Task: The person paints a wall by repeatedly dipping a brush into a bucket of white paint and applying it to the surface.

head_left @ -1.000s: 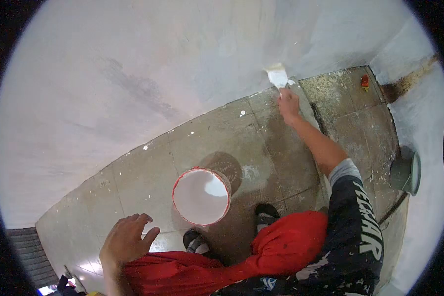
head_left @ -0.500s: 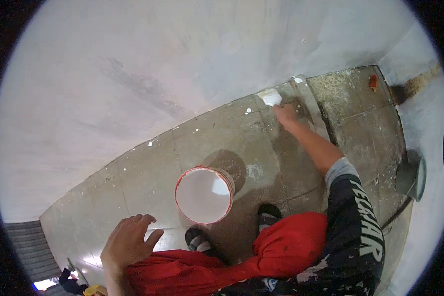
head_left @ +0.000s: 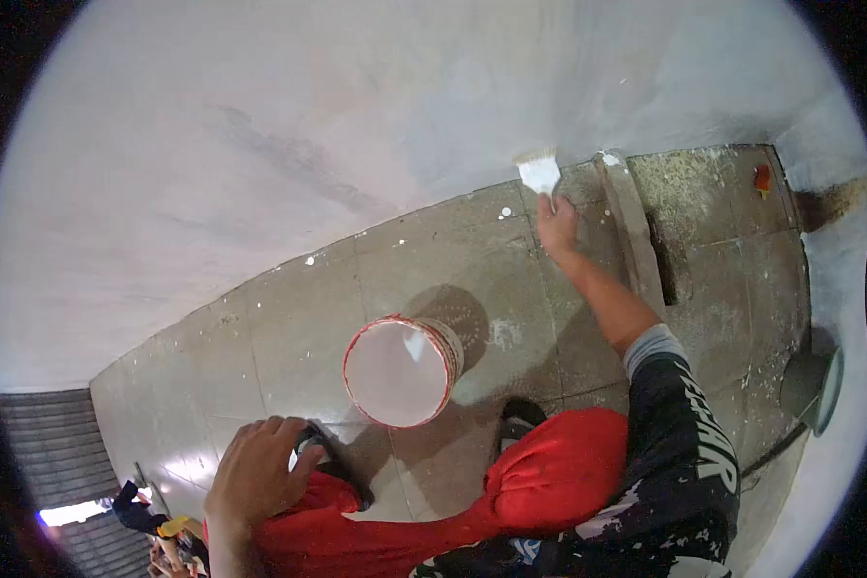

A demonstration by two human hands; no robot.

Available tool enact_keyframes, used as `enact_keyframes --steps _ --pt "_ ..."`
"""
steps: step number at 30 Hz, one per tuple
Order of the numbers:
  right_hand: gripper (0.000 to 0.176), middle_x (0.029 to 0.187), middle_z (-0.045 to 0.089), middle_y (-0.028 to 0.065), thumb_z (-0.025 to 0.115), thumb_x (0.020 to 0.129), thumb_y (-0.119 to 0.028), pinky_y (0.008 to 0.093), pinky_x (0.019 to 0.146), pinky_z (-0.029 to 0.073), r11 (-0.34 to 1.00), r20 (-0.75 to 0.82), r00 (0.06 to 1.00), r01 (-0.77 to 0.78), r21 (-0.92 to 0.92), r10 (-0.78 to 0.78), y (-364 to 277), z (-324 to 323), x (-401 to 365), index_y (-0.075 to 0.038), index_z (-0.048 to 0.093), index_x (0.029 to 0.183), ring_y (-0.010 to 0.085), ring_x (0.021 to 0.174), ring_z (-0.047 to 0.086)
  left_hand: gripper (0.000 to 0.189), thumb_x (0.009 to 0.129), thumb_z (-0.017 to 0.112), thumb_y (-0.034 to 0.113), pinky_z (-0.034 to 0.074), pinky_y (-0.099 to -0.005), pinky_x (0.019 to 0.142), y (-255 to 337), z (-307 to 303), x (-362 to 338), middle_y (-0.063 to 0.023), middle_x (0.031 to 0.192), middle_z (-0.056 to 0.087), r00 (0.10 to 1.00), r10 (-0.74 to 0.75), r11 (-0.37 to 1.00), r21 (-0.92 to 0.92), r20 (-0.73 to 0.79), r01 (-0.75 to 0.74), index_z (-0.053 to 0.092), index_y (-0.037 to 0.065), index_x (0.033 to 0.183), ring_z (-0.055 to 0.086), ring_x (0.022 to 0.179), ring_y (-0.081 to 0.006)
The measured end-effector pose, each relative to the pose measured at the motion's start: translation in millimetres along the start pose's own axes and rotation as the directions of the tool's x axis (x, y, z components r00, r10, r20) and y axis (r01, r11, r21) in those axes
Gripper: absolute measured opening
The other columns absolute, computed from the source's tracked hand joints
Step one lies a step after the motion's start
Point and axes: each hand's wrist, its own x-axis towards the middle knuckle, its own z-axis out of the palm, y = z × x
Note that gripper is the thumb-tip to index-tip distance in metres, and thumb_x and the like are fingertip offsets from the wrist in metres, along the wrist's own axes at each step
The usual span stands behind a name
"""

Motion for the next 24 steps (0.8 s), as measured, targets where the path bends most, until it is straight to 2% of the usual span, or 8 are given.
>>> enact_keyframes --steps 2,8,12,14,18,21,23,24 --pt "0.043 0.082 0.066 0.0284 0.057 0.090 -0.036 0.0498 0.072 0.048 0.979 0.201 0.965 -0.140 -0.147 0.168 18.3 3.1 -9.1 0.004 0.067 0.081 0.0468 0.079 0.064 0.038 0.091 0.063 0.031 0.044 -0.0439 0.100 -6.1 4.0 -8.0 -0.0174 0.114 0.064 0.998 -0.049 0.999 0.024 0.038 0.048 0.060 0.004 0.117 0.059 0.111 -0.0350" --pt "0.045 0.081 0.068 0.0253 0.057 0.090 -0.037 0.0484 0.067 0.047 0.950 0.334 0.892 -0.263 -0.167 0.306 14.5 -0.2 -4.7 0.005 0.068 0.084 0.0392 0.072 0.067 0.040 0.090 0.063 0.030 0.043 -0.0428 0.101 -19.2 7.1 -26.1 -0.0176 0.117 0.064 0.997 -0.076 0.996 0.044 -0.009 0.076 0.060 0.004 0.120 0.059 0.113 -0.0347" --pt "0.045 0.075 0.066 0.0229 0.057 0.091 -0.037 0.0470 0.063 0.045 0.976 0.232 0.948 -0.216 -0.041 0.219 -20.3 -7.0 0.4 0.006 0.066 0.082 0.0334 0.066 0.064 0.039 0.089 0.065 0.028 0.043 -0.0437 0.101 -22.1 7.0 -33.7 -0.0174 0.116 0.064 0.999 -0.038 0.999 0.025 -0.036 0.038 0.061 0.004 0.119 0.059 0.113 -0.0348" --pt "0.041 0.062 0.055 0.0044 0.060 0.091 -0.035 0.0354 0.057 0.040 0.965 0.074 0.995 -0.083 0.248 0.066 -48.2 -30.0 -13.2 0.002 0.060 0.073 0.0108 0.060 0.047 0.039 0.088 0.065 0.028 0.043 -0.0440 0.101 -25.4 6.9 -37.0 -0.0174 0.115 0.065 0.998 -0.017 1.000 0.017 -0.056 0.018 0.061 0.004 0.118 0.059 0.113 -0.0348" --pt "0.041 0.072 0.065 0.0195 0.058 0.093 -0.034 0.0452 0.062 0.042 0.953 0.085 0.996 -0.049 0.297 0.025 -42.3 -19.7 0.6 0.006 0.063 0.083 0.0311 0.063 0.059 0.040 0.087 0.066 0.027 0.043 -0.0445 0.101 -33.8 6.0 -42.9 -0.0176 0.115 0.065 0.997 -0.005 1.000 -0.001 -0.083 0.005 0.060 0.004 0.119 0.059 0.113 -0.0358" --pt "0.042 0.076 0.066 0.0199 0.057 0.093 -0.035 0.0449 0.067 0.046 0.991 0.087 0.995 -0.052 0.124 0.042 -12.0 13.2 3.2 0.005 0.066 0.089 0.0341 0.069 0.062 0.040 0.087 0.065 0.027 0.043 -0.0454 0.100 -42.4 6.8 -46.5 -0.0198 0.110 0.065 0.993 0.027 1.000 0.016 -0.115 -0.026 0.060 0.002 0.118 0.059 0.108 -0.0370" --pt "0.046 0.071 0.062 0.0081 0.054 0.093 -0.042 0.0393 0.066 0.047 0.929 -0.138 0.954 0.214 -0.301 -0.265 11.0 28.0 -4.6 0.002 0.067 0.090 0.0205 0.067 0.058 0.040 0.088 0.064 0.027 0.042 -0.0464 0.098 -47.3 7.0 -48.9 -0.0218 0.104 0.065 0.987 0.066 0.998 0.027 -0.147 -0.063 0.059 -0.001 0.117 0.061 0.103 -0.0378" --pt "0.046 0.071 0.062 0.0081 0.054 0.093 -0.042 0.0393 0.066 0.047 0.928 -0.139 0.954 0.215 -0.305 -0.267 7.9 21.6 -7.3 0.002 0.067 0.090 0.0205 0.067 0.058 0.040 0.088 0.064 0.027 0.043 -0.0464 0.098 -48.0 6.3 -50.7 -0.0218 0.105 0.065 0.985 0.079 0.997 0.030 -0.154 -0.075 0.059 -0.001 0.117 0.061 0.103 -0.0380"
